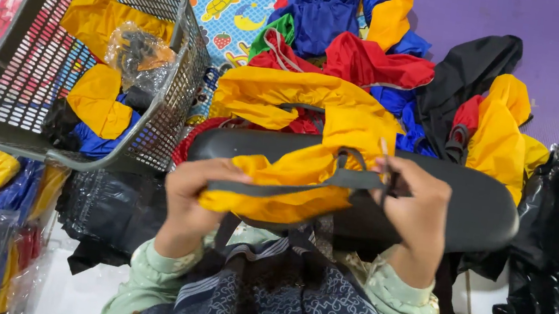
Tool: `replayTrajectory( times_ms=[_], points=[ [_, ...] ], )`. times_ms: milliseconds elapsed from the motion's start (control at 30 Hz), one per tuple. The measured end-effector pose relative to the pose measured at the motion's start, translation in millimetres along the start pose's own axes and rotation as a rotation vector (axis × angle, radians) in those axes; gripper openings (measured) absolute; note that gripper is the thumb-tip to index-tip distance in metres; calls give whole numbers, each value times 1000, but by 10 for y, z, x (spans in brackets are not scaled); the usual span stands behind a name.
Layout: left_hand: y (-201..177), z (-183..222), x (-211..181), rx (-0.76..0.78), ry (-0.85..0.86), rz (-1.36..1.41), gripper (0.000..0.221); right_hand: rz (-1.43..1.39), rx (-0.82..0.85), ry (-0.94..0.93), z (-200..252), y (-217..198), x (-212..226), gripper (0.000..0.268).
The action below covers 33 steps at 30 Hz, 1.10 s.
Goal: Packing fabric tire covers into plastic bags and trimming excess threads with scissors.
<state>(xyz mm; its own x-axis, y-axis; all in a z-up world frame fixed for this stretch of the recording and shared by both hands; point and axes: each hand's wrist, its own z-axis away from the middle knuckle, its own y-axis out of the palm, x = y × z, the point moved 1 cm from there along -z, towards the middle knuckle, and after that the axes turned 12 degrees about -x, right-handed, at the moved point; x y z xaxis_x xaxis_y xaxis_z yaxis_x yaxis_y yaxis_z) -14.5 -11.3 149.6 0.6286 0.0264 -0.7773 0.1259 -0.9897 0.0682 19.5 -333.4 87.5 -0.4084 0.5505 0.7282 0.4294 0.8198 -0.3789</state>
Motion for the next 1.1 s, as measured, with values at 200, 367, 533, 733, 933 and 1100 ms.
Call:
replayTrajectory(
  times_ms=[200,367,533,733,933,1100],
  points=[
    [-471,248,448,-380,-487,111,31,-365,31,179,60,-493,97,20],
    [-480,246,386,-332,-582,78,20,-635,-56,197,15,-449,157,28],
    [-472,167,364,-245,-579,72,16,-704,-101,217,42,-422,228,33],
    [13,-56,-231,596,102,-413,62,-510,63,219,155,-190,501,24],
    [459,409,386,854,9,-536,74,-616,540,-186,102,87,698,28],
    [458,274,274,547,-18,-233,18,-663,838,-362,-84,-196,310,60]
  ],
)
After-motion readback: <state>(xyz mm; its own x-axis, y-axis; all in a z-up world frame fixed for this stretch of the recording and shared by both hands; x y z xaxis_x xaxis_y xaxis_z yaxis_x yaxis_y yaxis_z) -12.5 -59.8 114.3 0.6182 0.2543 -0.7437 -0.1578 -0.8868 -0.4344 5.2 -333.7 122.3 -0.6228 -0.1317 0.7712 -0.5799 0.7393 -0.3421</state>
